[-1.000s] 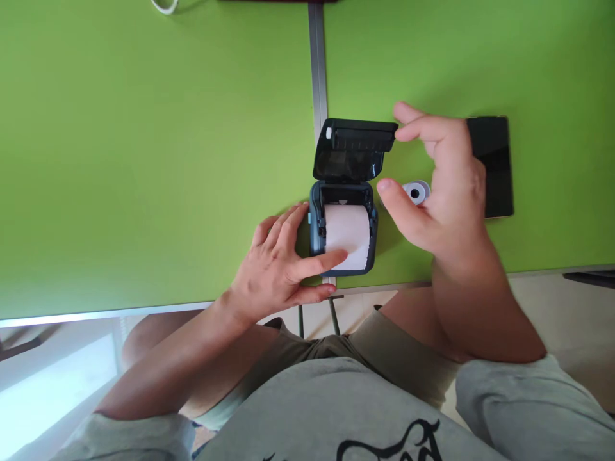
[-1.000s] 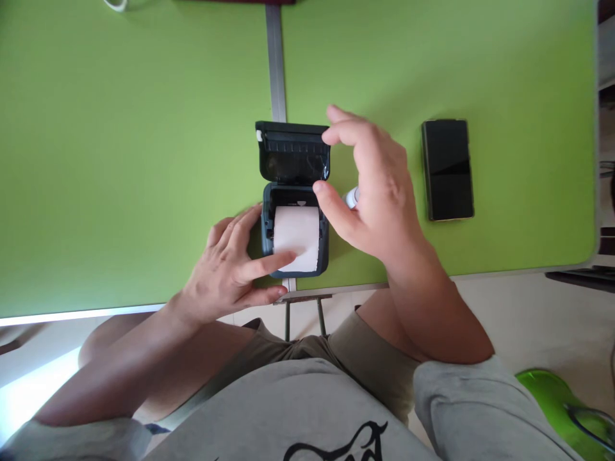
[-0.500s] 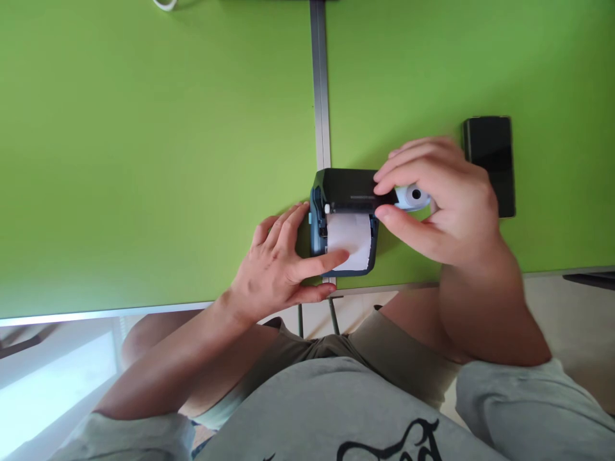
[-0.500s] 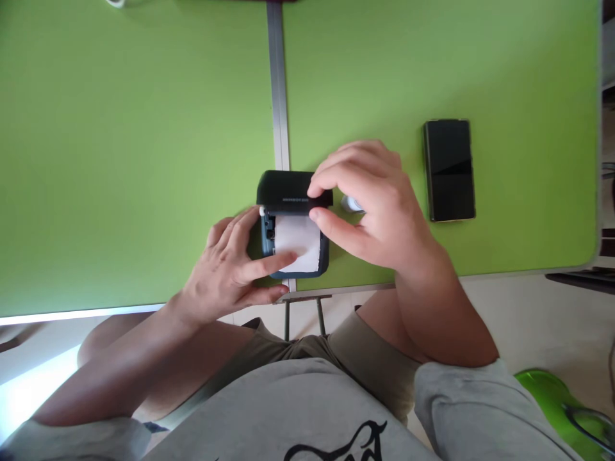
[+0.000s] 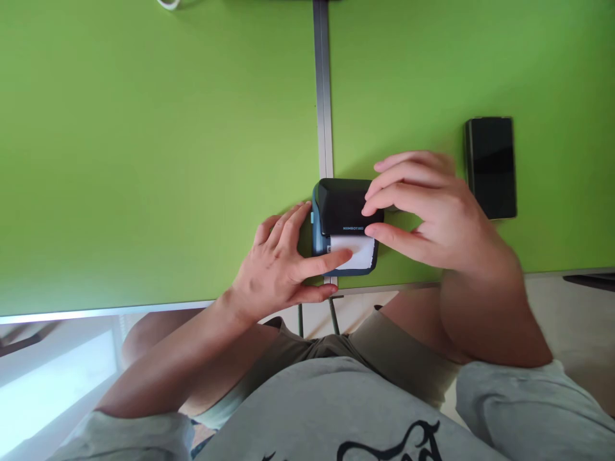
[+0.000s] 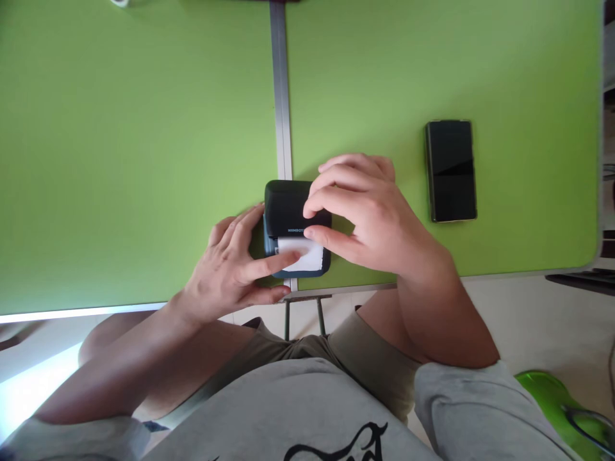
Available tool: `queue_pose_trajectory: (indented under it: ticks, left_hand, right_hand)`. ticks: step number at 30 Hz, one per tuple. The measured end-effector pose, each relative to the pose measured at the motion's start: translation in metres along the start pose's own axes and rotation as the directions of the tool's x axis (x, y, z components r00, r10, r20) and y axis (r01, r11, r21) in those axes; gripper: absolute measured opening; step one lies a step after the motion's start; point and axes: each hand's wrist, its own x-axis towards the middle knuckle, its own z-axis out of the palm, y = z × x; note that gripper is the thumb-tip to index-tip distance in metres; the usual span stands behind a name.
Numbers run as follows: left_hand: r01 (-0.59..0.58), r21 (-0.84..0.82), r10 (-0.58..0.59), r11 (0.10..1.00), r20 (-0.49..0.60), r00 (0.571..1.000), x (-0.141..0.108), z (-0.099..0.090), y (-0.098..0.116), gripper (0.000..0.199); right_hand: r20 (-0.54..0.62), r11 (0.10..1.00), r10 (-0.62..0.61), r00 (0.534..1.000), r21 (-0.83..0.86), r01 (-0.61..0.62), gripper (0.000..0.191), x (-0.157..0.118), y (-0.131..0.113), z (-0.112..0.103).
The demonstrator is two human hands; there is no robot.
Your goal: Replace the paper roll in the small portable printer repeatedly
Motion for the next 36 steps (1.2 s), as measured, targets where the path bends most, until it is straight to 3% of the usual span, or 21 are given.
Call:
queue_pose_trajectory:
  ticks: [7,13,20,36]
  left_hand:
    - [-0.006,0.009,0.006,1.000,-0.001,1.000,-0.0003,0.0011,-0.0009,0.062]
    - [-0.026,0.029,0.028,0.999,-0.076,0.997,-0.0004,0.0045,-0.0023,0.075]
    - [0.009,0.077,-0.002,0.997,-0.095,0.995,0.0021,0.0053,-0.0013,0.080]
    - [0.018,0.055,-0.013,0.998,-0.097,0.995,0.0041,0.0033,-0.0011,0.070]
  right_hand:
    - [0.064,0.985,0.159,0.985,-0.079,-0.154,0.025,0.0010,-0.0008,0.0005]
    - [0.096,0.957,0.266,0.959,-0.143,-0.252,0.044,0.0028,-0.0075,-0.0029]
    - [0.208,0.952,0.299,0.931,-0.127,-0.278,0.046,0.0026,-0.0054,-0.0002]
    - [0.243,0.954,0.295,0.924,-0.119,-0.274,0.050,-0.0018,-0.0056,0.0042]
